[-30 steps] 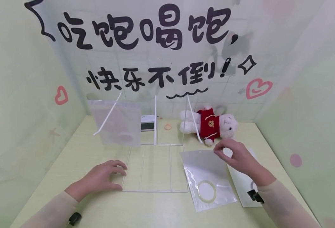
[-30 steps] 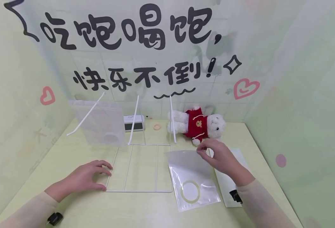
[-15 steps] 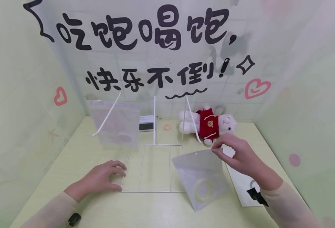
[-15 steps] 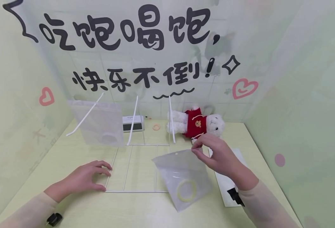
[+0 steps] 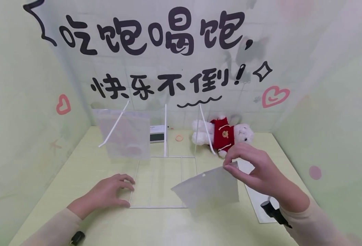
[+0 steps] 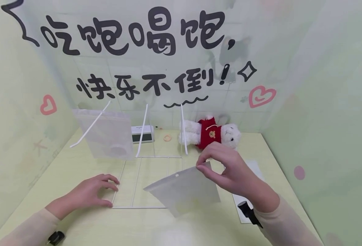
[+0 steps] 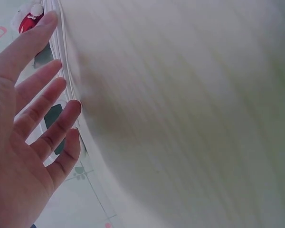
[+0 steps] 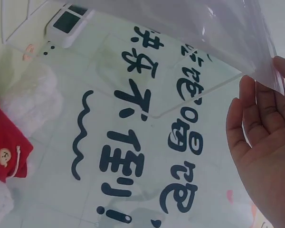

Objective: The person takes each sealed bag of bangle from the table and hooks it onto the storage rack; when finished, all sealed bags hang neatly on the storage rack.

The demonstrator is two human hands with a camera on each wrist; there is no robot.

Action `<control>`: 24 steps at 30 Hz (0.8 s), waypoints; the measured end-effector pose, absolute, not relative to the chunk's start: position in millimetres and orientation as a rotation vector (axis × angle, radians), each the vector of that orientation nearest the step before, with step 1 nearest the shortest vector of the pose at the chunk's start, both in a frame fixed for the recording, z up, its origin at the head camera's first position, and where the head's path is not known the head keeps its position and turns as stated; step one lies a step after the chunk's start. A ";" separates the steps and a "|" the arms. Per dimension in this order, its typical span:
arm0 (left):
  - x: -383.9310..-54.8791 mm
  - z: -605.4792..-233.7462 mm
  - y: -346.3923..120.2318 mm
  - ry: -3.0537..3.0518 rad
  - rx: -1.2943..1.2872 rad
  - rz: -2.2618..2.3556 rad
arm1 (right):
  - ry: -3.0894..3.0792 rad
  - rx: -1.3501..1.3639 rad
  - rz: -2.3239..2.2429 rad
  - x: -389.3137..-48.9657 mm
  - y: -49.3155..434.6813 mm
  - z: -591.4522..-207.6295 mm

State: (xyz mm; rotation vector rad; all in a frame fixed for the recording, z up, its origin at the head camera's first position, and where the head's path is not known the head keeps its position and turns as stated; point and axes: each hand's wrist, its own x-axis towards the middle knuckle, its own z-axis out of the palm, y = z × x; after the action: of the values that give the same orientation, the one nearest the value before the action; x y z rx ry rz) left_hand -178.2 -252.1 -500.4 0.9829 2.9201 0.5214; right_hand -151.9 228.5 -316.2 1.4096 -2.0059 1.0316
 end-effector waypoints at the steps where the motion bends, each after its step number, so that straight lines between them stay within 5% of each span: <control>1: -178.1 -500.7 -252.6 2.920 0.984 0.521 | -1.977 1.430 1.038 -151.2 225.0 -312.7; 24: -176.1 -500.4 -251.7 2.942 1.029 0.514 | -1.927 1.482 0.880 -166.5 160.1 -263.5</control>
State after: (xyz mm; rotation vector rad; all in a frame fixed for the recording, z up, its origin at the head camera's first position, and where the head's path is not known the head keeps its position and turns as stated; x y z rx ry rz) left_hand -176.1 -251.7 -500.4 1.0286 2.9416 0.5139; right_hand -166.5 160.1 -263.5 1.4819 -1.9266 0.8797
